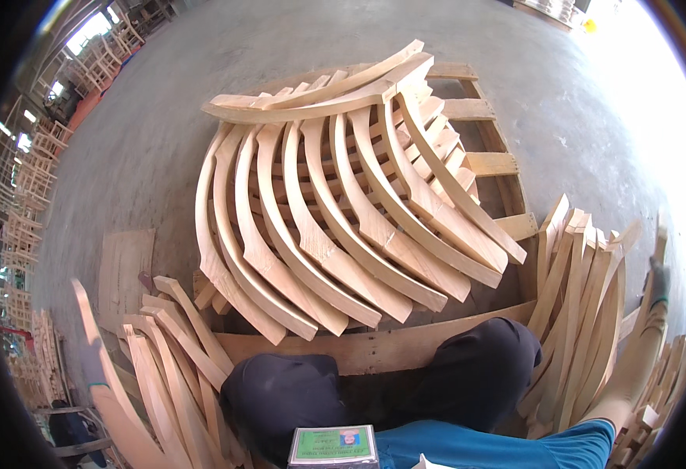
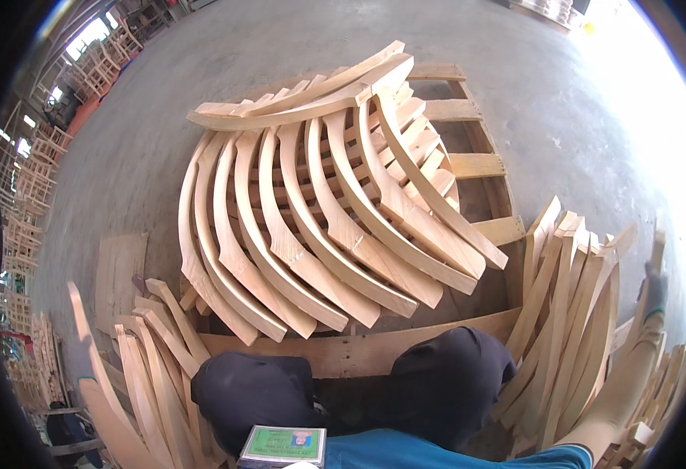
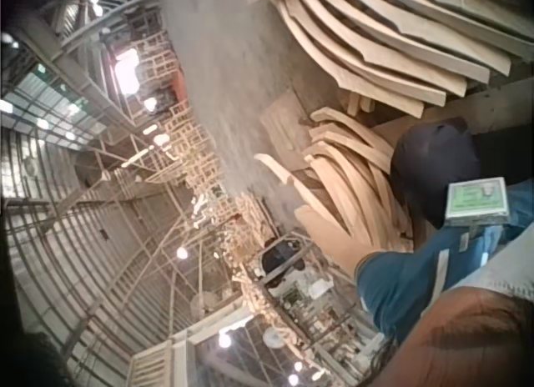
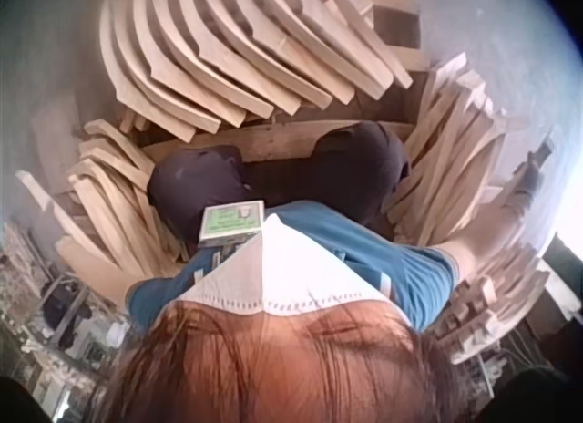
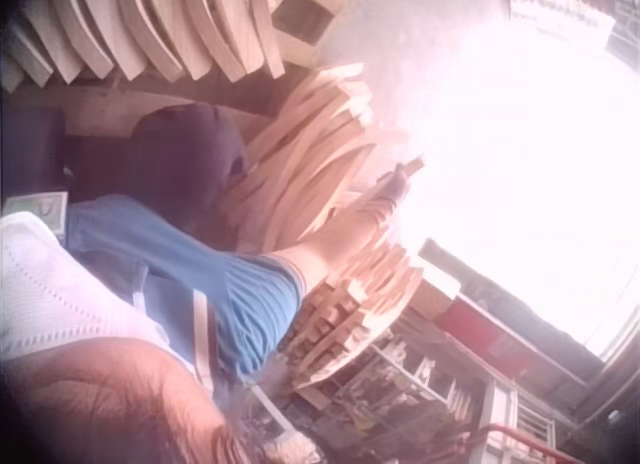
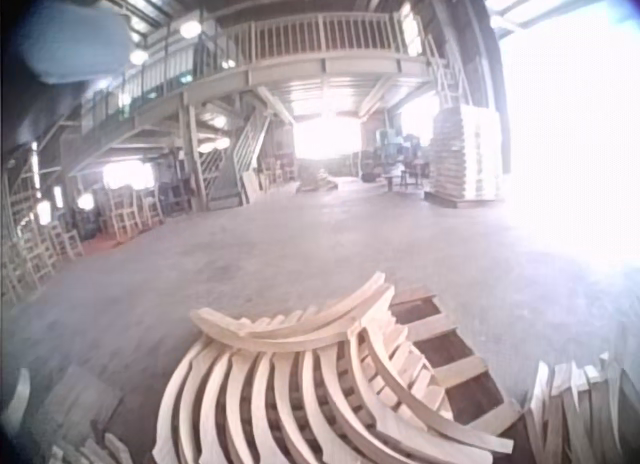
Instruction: The person picks up curved wooden parts from a pile and stacks them onto a cardboard-covered pallet. The person handles the parts one by one, arranging them in a neat stack.
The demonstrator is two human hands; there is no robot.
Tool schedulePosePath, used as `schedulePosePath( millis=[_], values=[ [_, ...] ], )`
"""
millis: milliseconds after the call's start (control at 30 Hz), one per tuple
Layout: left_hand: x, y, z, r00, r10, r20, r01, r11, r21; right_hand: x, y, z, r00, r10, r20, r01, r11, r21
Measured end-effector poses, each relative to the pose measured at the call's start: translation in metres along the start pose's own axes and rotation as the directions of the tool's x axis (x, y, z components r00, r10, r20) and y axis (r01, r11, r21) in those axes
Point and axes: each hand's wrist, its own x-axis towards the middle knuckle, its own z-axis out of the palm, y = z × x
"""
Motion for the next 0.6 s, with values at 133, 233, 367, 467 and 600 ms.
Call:
schedulePosePath(
  millis=[133,233,367,467,600],
  values=[
    [0.029,0.01,-0.055,0.79,0.389,-0.474,-0.588,0.702,-0.403,0.005,-0.115,0.022,0.94,-0.315,-0.129,0.283,0.934,-0.218],
    [-0.023,0.129,-0.035,0.783,0.548,-0.293,-0.621,0.706,-0.341,-0.032,-0.253,0.089,0.731,-0.675,-0.1,0.622,0.719,-0.308],
    [-0.084,0.242,-0.057,0.229,0.841,-0.491,-0.951,0.3,0.069,-0.133,-0.355,0.184,0.193,-0.978,-0.072,0.937,0.206,-0.281],
    [-0.109,0.311,-0.011,0.033,0.898,-0.439,-0.992,0.082,0.094,-0.214,-0.401,0.263,-0.154,-0.985,-0.081,0.942,-0.121,-0.313],
    [-0.133,0.388,0.044,-0.112,0.841,-0.529,-0.966,0.032,0.255,-0.272,-0.433,0.355,-0.153,-0.972,0.176,0.987,-0.158,-0.015]
  ],
)
